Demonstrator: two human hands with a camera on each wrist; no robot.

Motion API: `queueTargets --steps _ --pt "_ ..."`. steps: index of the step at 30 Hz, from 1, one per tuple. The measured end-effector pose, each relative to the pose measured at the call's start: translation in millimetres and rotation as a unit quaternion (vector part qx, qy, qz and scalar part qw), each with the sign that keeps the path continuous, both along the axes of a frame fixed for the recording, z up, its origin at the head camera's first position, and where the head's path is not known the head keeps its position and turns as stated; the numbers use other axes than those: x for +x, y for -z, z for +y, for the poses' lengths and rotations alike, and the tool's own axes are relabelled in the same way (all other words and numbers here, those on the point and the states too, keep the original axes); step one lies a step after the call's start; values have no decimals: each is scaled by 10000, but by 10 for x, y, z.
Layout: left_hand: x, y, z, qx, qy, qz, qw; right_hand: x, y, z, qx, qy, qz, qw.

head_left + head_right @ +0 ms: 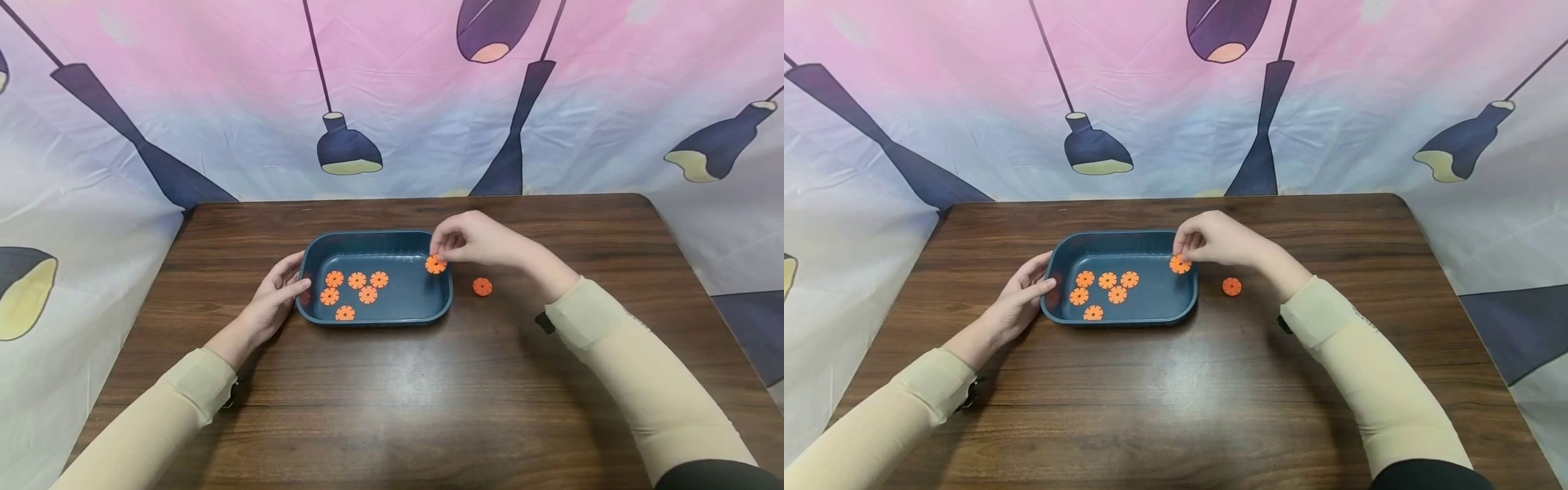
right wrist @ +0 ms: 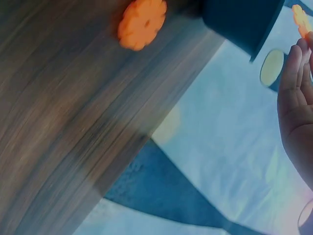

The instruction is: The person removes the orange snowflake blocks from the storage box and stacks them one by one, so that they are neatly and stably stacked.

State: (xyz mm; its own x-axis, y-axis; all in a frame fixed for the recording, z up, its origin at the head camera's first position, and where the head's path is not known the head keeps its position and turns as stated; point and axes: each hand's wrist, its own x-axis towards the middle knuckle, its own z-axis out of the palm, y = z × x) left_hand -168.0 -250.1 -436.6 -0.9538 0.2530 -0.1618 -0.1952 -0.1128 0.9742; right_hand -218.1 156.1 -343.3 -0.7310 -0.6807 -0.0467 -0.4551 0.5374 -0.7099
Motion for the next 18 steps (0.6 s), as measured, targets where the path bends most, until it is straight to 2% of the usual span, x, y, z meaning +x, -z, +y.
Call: queueTargets --steps 8,18 --pt "9 -7 -2 -49 7 -29 10000 -9 45 286 54 182 2 9998" --pt "1 4 -4 10 8 -7 10000 26 245 502 215 628 -240 9975"
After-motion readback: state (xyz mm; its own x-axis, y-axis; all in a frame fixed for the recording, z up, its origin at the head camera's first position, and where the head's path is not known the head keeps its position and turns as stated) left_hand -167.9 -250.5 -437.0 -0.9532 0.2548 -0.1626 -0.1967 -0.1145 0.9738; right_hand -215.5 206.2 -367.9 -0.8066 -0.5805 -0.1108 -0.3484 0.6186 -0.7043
